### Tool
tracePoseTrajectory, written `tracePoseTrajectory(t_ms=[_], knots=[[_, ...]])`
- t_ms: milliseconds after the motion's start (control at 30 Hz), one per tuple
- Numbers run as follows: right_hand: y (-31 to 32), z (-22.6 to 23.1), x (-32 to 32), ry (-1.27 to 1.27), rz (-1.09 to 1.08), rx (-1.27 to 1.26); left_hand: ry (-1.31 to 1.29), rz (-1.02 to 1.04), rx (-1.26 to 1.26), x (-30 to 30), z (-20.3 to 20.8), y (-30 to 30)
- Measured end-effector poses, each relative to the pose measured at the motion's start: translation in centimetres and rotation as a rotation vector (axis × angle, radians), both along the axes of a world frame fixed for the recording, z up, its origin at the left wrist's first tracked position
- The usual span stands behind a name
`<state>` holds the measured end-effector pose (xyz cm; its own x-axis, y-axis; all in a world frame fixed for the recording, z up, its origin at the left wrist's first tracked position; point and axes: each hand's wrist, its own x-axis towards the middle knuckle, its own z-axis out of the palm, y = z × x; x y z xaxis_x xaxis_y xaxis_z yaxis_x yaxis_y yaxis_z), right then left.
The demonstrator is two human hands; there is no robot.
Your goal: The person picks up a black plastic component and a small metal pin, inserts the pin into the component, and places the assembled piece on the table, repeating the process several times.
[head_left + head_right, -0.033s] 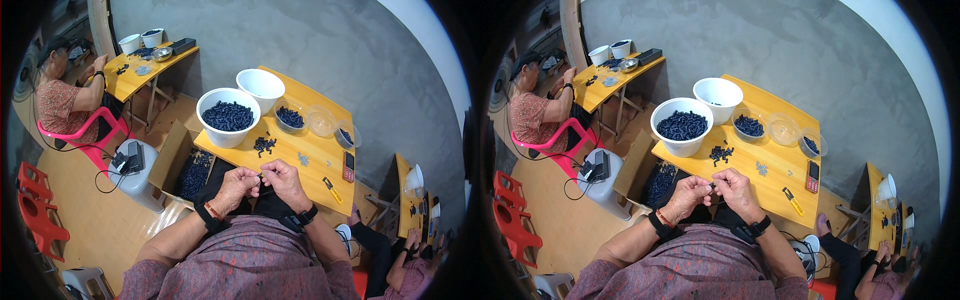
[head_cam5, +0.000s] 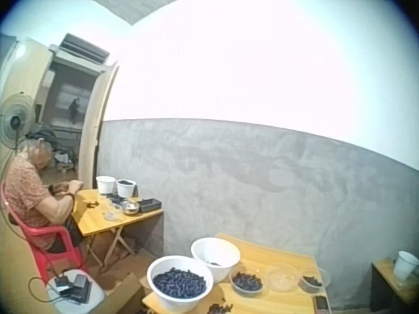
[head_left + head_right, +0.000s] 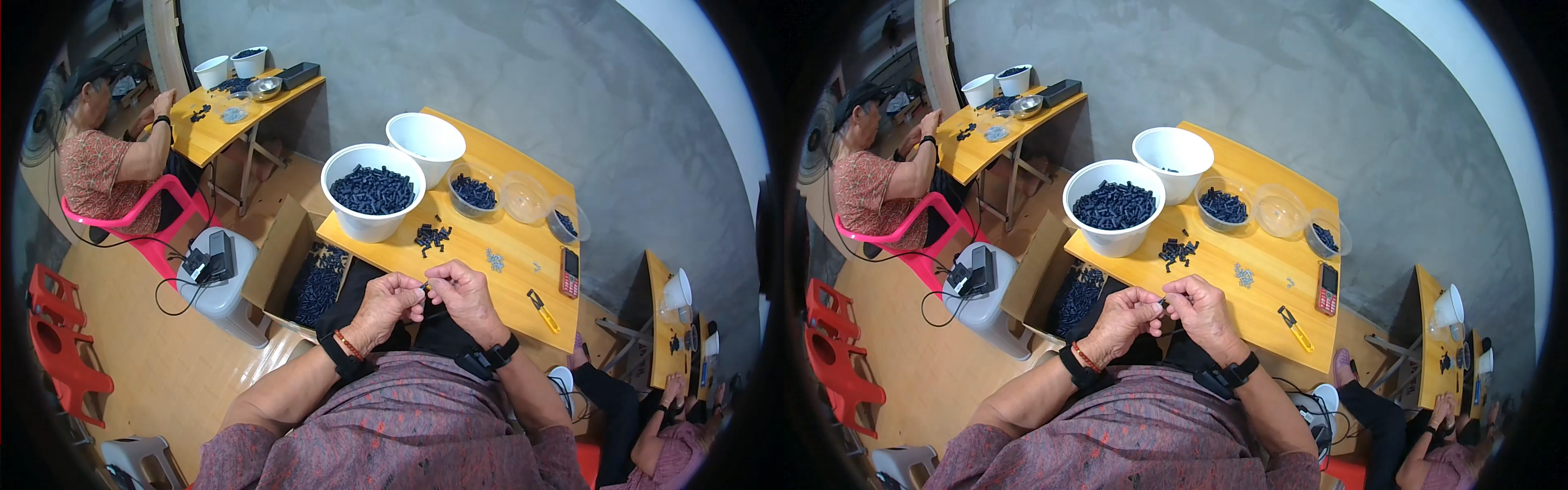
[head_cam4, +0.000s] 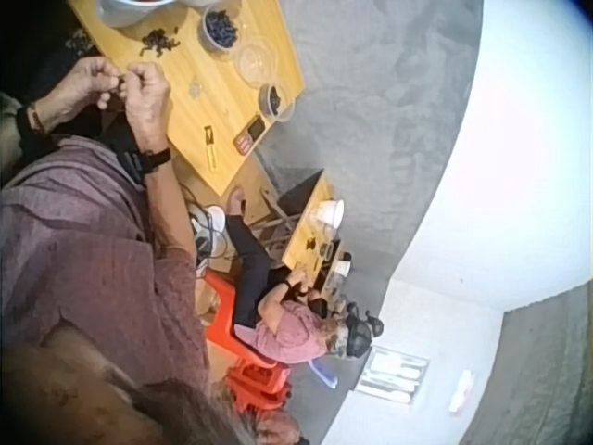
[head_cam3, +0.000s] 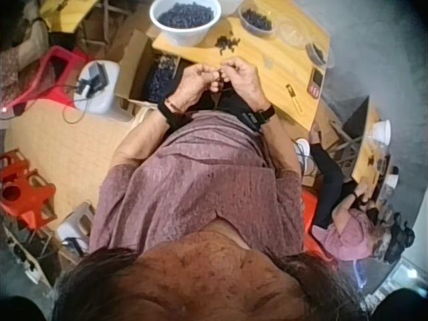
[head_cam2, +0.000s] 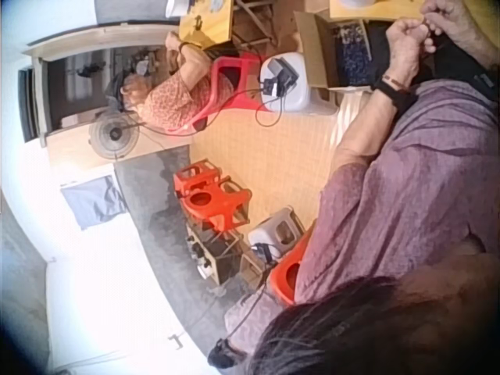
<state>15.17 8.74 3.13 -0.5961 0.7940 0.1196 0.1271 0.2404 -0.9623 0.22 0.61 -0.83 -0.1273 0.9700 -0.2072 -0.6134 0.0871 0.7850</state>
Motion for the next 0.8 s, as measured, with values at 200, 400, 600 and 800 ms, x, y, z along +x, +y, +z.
tracePoseTrajectory(t_ms=[200, 400, 600, 800], knots=[[-0.18, -0.01, -0.2, -0.006, 0.0, 0.128, 0.061, 0.023, 0.002, 0.17, 0.18, -0.11], [-0.12, 0.46, -0.18, -0.056, 0.048, 0.186, 0.143, 0.031, 0.057, 0.4, 0.21, -0.31], [0.19, -0.08, 0.27, -0.041, 0.118, 0.101, 0.164, 0.044, 0.087, 0.69, 0.22, -0.32], [-0.24, 0.56, 0.68, -0.108, 0.148, 0.137, 0.151, 0.007, 0.073, 0.58, 0.43, -0.46]])
